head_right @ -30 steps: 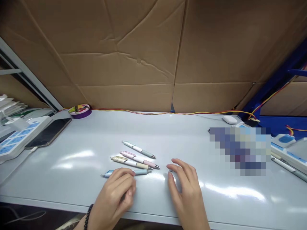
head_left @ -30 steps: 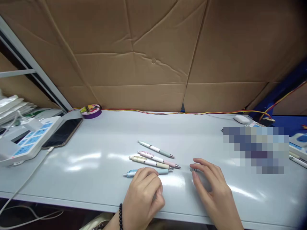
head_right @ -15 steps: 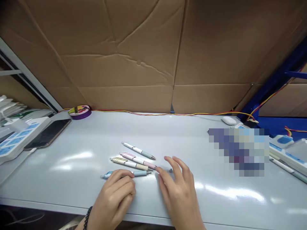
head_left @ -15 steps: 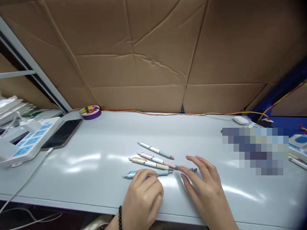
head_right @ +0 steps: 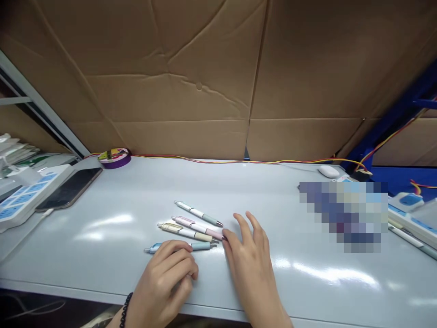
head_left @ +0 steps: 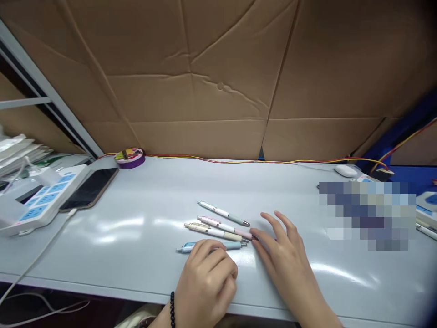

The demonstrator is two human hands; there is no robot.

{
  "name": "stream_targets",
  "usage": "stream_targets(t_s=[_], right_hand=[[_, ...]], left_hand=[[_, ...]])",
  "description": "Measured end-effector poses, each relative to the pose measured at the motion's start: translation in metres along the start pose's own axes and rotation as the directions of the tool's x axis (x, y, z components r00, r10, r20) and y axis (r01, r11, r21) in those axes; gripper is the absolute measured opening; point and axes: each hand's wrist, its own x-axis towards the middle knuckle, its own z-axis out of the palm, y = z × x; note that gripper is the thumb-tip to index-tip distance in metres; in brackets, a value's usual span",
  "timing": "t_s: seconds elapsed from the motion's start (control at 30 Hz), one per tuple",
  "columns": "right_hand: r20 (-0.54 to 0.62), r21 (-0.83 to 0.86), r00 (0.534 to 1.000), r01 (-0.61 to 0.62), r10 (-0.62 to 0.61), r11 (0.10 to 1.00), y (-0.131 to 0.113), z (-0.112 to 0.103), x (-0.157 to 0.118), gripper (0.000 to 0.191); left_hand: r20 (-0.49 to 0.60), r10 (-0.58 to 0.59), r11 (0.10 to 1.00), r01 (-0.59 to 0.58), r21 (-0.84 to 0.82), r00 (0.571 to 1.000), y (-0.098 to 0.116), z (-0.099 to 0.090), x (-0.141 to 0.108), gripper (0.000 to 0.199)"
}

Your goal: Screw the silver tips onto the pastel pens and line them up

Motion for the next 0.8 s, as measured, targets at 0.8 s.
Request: stream_targets(t_s=[0.8], right_hand=[[-0.033,0.538,0.982,0.176,-0.187,0.824,0.001,-0.020,-0.016,0.014]], left_hand=[[-0.107,0.328,0.923,-0.295,0.247,0.939,0.002,0.000,-0.004,0.011]])
